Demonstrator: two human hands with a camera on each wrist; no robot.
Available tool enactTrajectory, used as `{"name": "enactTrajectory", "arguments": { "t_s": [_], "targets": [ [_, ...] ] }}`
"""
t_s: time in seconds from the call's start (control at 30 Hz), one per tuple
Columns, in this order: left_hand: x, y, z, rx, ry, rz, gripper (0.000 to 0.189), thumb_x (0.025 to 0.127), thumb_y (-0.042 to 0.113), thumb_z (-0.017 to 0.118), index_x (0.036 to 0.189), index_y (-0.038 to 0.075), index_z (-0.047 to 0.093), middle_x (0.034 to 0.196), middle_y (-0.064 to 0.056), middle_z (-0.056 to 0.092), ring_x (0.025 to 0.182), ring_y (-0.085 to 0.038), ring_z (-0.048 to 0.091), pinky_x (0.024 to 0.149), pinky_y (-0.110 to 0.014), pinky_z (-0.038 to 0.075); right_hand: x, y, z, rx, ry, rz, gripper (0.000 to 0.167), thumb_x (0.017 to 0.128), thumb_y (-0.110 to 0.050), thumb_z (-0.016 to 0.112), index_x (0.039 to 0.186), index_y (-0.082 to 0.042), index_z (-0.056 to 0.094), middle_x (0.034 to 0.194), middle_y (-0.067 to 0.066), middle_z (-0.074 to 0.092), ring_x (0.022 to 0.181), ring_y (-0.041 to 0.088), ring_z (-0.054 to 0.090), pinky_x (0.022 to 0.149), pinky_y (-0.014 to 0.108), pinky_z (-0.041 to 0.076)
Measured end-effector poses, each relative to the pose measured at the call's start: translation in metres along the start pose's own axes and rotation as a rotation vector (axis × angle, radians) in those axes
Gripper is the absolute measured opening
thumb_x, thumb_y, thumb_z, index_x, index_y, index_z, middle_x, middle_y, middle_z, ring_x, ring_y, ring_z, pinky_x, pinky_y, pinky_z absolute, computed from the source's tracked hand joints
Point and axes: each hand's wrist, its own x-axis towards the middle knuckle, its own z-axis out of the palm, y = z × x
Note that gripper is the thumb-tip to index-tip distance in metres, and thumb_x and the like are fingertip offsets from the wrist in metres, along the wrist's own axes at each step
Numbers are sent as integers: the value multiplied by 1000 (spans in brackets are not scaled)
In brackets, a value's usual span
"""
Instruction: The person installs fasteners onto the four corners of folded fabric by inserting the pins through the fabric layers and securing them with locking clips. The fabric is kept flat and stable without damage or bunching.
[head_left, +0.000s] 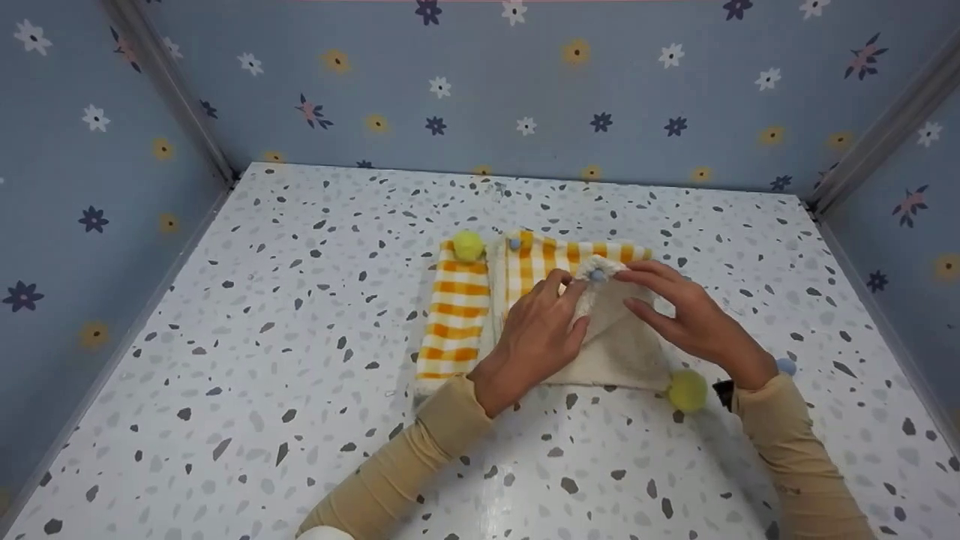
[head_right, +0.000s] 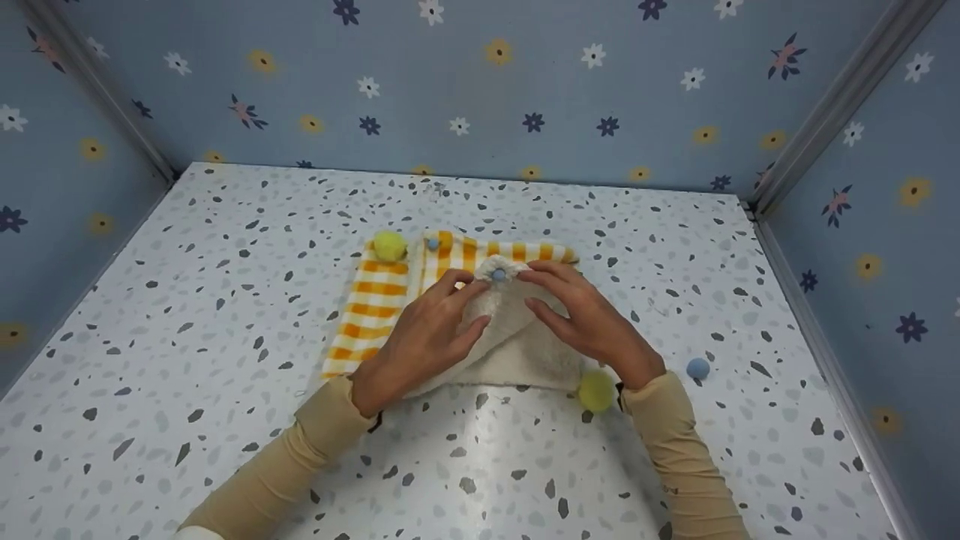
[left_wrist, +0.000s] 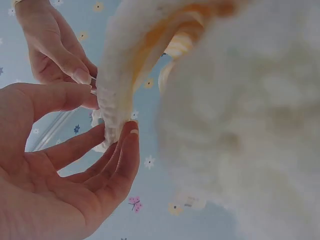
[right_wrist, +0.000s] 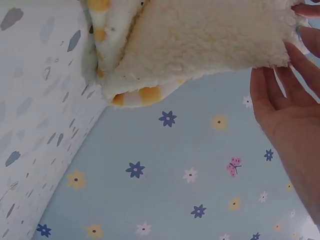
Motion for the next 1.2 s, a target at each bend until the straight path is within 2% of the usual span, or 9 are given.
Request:
{"name": "enactTrajectory", "arguments": {
  "t_s": [0.13, 0.3, 0.4, 0.53, 0.67, 0.8, 0.93, 1.07, 1.2],
  "targets": [
    [2, -3, -2, 23, 16, -11, 42, 95, 19, 74, 131, 1, 62, 126, -15, 57, 94, -26, 66, 76, -35, 56, 11, 1, 3, -13, 1, -14, 47, 94, 5, 70, 139, -1, 61, 143, 16, 56, 132, 33, 53, 109, 16, 35],
    [4, -9, -4, 36, -31, -65, 54, 96, 20, 73, 141, -2, 53, 140, -18, 49, 106, -29, 64, 80, -37, 57, 28, 2, 9, -33, 0, -27, 47, 96, 3, 69, 141, 0, 58, 145, 20, 53, 135, 36, 50, 109, 42, 43],
    [5, -13, -5, 49, -70, -116, 59, 97, 20, 72, 145, -3, 49, 147, -19, 44, 111, -30, 62, 81, -37, 57, 39, 5, 17, -38, -11, -8, 46, 98, 0, 67, 143, 0, 57, 146, 22, 52, 137, 38, 47, 107, 56, 42],
    [7, -19, -4, 69, -117, -180, 60, 98, 15, 68, 149, -6, 44, 152, -21, 38, 110, -33, 61, 77, -38, 57, 52, 9, 29, -37, -37, 10, 47, 100, -3, 66, 145, 0, 55, 149, 24, 49, 139, 40, 44, 109, 58, 40],
    [7, -27, 0, 91, -166, -207, 61, 99, 9, 61, 152, -8, 37, 157, -26, 31, 112, -37, 59, 78, -39, 57, 63, 12, 40, -56, -64, 16, 46, 101, -6, 64, 145, 2, 54, 148, 25, 48, 138, 42, 43, 110, 58, 37],
    [8, -34, 3, 101, -197, -230, 61, 101, 9, 57, 154, -10, 34, 158, -29, 29, 118, -41, 54, 89, -42, 53, 70, 15, 51, -97, -86, 25, 44, 104, -9, 60, 146, 3, 53, 148, 26, 48, 138, 44, 42, 111, 61, 32],
    [9, -40, 6, 102, -245, -271, 61, 104, 14, 54, 155, -10, 31, 162, -27, 25, 122, -39, 46, 99, -45, 46, 72, 18, 61, -122, -95, 40, 45, 105, -12, 59, 146, 4, 52, 151, 28, 45, 140, 49, 36, 113, 65, 25],
    [8, -42, 6, 137, -287, -290, 59, 106, 16, 48, 156, -10, 30, 166, -20, 23, 130, -36, 41, 104, -45, 40, 69, 20, 69, -125, -115, 111, 49, 106, -16, 58, 149, 5, 48, 157, 29, 37, 145, 54, 25, 115, 69, 16],
    [5, -41, 6, 164, -307, -280, 57, 107, 16, 46, 156, -8, 31, 165, -18, 26, 136, -35, 39, 109, -45, 37, 66, 20, 71, -113, -150, 180, 50, 108, -20, 54, 152, 4, 45, 160, 26, 33, 150, 51, 17, 118, 66, 11]
  ]
}}
